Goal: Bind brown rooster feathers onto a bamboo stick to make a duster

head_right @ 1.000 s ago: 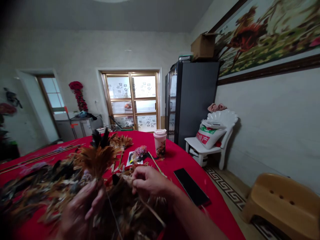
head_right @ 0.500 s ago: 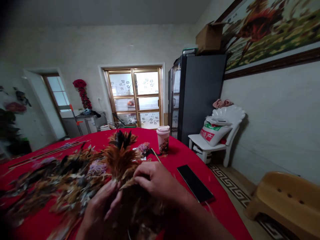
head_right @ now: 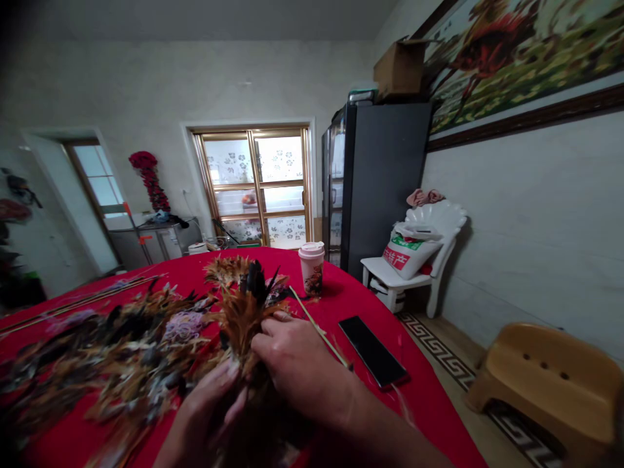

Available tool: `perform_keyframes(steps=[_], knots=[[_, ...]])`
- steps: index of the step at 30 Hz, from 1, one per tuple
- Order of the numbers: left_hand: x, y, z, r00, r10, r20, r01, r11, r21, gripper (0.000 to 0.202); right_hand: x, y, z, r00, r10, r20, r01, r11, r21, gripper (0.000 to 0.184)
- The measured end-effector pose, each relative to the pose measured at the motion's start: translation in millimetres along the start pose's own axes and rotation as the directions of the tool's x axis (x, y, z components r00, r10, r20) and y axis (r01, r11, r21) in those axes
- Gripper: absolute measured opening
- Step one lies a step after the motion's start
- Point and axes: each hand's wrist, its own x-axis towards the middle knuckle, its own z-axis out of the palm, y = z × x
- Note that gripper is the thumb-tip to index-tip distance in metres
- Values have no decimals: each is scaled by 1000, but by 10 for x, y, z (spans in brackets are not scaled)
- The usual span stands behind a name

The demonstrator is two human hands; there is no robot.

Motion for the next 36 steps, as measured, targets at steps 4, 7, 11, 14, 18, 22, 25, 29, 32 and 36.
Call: perform_keyframes(steps=[4,7,11,14,18,22,25,29,32,36], knots=[[-17,55,27,999,-10,41,9,999,31,28,11,-21,20,1000,-4,15,4,1000,-21,14],[-13,72,29,997,-26,66,24,999,32,32,15,-37,45,1000,-24,20,24,999,-33,13],[-1,44,20,998,-34,52,33,999,17,30,30,-43,83,999,-38,23,39,998,-42,12],[27,-6,-17,994,-56,98,57,998,-3,33,51,-20,111,999,-35,-6,35,999,-36,14],[129,-53,-134,969,-145,199,149,989,-7,40,46,27,63,963,49,-265,-38,998,49,13],[215,7,-247,975,-152,161,158,987,-28,38,-13,19,-17,932,252,-261,-147,919,365,25],[204,70,-268,975,-150,161,160,986,-49,38,0,-35,80,968,223,114,-245,748,617,14],[143,108,-251,991,-116,59,120,990,-68,22,121,-107,362,909,19,416,-410,223,885,36],[122,115,-250,998,-51,20,52,998,-42,23,180,-101,475,907,-3,421,-419,86,904,30],[163,96,-271,998,-22,63,22,1000,10,29,172,-40,431,931,239,277,-336,260,905,12]])
